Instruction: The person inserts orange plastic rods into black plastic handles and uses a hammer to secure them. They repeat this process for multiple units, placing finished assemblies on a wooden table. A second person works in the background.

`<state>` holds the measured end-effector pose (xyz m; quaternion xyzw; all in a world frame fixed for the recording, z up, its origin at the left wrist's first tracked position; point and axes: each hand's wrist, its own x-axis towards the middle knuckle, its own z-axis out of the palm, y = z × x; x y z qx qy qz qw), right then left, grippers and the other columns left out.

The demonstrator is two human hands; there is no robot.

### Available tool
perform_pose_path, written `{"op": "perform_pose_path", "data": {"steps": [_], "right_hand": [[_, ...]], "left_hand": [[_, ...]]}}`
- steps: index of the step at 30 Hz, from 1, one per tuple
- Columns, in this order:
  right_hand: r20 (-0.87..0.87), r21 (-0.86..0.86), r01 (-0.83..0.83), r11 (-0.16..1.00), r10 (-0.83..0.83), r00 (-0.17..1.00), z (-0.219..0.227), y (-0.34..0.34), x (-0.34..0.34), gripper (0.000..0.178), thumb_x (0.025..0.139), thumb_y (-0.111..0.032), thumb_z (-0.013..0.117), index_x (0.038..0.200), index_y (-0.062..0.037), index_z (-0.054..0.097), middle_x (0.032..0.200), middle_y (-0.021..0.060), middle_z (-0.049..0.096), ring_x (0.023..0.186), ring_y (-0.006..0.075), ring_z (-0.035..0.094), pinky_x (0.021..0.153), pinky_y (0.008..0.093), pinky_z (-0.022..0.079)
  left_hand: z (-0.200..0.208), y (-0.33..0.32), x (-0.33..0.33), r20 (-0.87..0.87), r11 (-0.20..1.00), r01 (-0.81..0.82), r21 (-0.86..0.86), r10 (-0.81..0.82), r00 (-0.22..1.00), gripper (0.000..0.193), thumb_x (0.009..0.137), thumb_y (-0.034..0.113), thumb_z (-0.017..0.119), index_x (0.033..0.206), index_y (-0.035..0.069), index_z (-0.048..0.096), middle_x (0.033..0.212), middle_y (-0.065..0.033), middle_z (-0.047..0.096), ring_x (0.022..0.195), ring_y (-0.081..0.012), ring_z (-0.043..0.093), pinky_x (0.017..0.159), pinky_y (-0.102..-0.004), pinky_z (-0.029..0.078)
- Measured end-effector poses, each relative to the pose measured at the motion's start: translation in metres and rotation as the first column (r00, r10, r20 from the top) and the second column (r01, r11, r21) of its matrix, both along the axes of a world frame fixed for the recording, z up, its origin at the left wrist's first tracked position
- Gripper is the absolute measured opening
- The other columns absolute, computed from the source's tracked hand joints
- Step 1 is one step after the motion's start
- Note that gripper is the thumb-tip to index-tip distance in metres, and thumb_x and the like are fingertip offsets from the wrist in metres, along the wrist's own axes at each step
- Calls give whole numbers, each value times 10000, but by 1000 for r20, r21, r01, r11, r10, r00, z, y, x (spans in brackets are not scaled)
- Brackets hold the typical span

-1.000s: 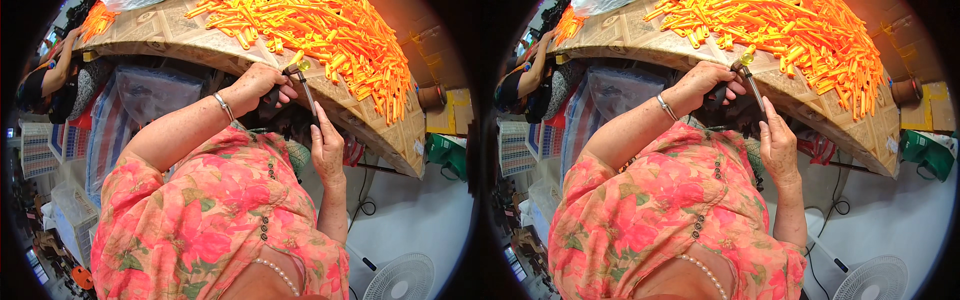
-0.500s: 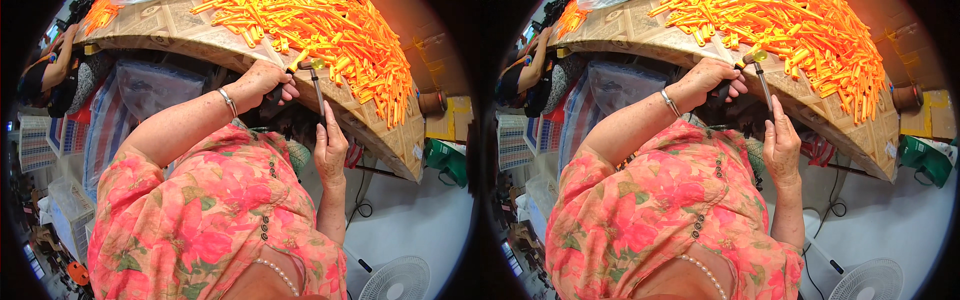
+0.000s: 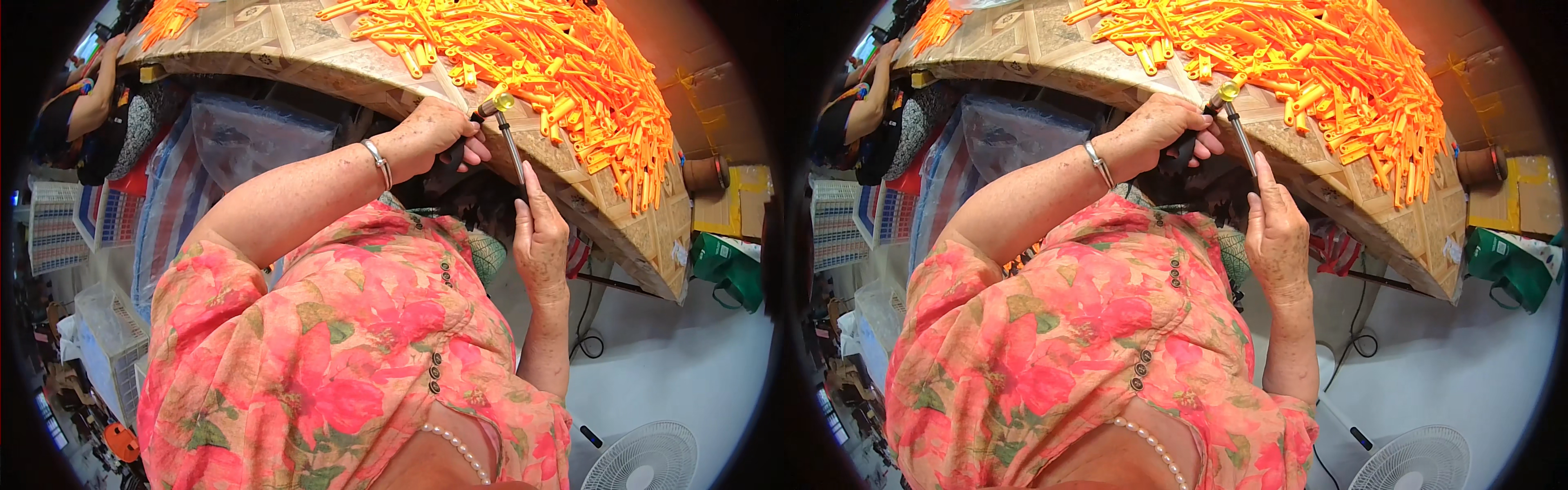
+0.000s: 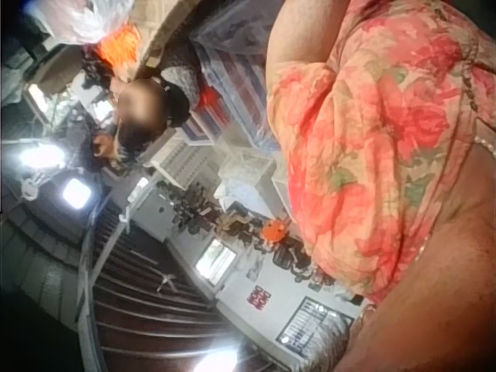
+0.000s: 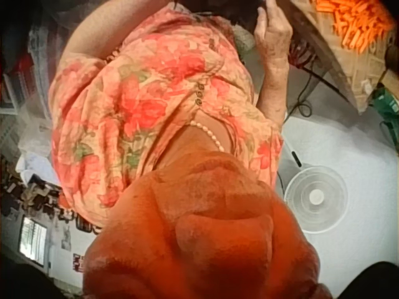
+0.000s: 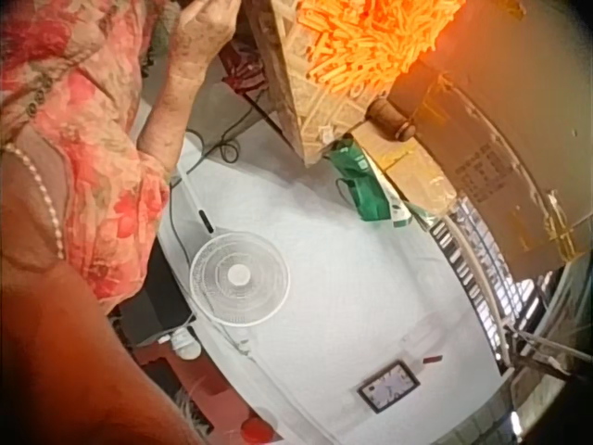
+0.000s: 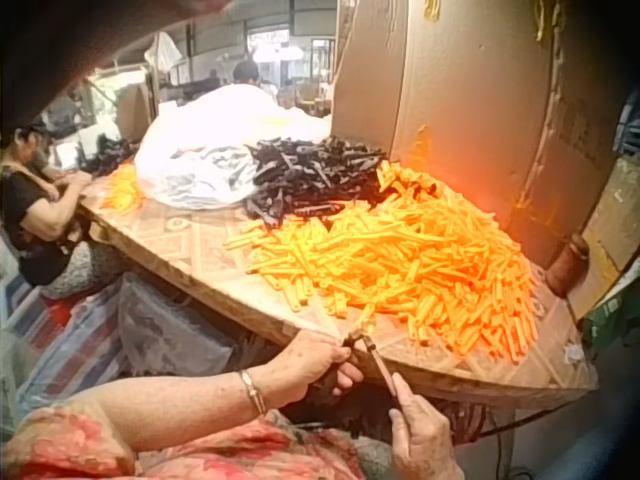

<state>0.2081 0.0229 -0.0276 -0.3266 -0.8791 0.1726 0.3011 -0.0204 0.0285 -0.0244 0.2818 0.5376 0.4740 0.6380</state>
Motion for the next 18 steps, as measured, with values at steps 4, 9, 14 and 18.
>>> {"op": "perform_pose_path", "data": {"steps": [4,9,14,18], "right_hand": [[-152,124,59,990,-40,988,9,-4,-8,581,907,17,556,1456,-128,434,944,172,608,797,336,626,701,428,503],[35,-24,14,1000,-13,999,5,2,-4,535,918,3,551,1433,-114,465,938,175,611,776,342,617,697,421,500],[-157,115,36,993,-18,988,7,0,-6,546,921,15,544,1443,-116,449,952,172,613,800,340,628,704,420,501],[-28,10,20,1000,-20,999,-10,2,2,556,916,28,545,1444,-117,449,971,172,619,823,339,633,716,411,504]], "left_hand": [[-2,0,2,-24,1000,-12,-13,12,1000,217,965,123,508,987,-54,631,843,-169,716,615,-163,665,553,-290,557],[-2,3,1,-37,1000,1,-5,-1,999,216,966,133,512,997,-43,632,835,-161,715,615,-162,662,560,-292,560],[-4,1,3,-14,1000,-14,-22,14,1000,216,964,130,509,992,-43,634,840,-163,714,615,-168,663,560,-296,561],[-3,0,3,-34,1000,-11,0,11,999,216,962,124,506,981,-49,634,831,-161,713,613,-173,662,561,-297,563]]}}
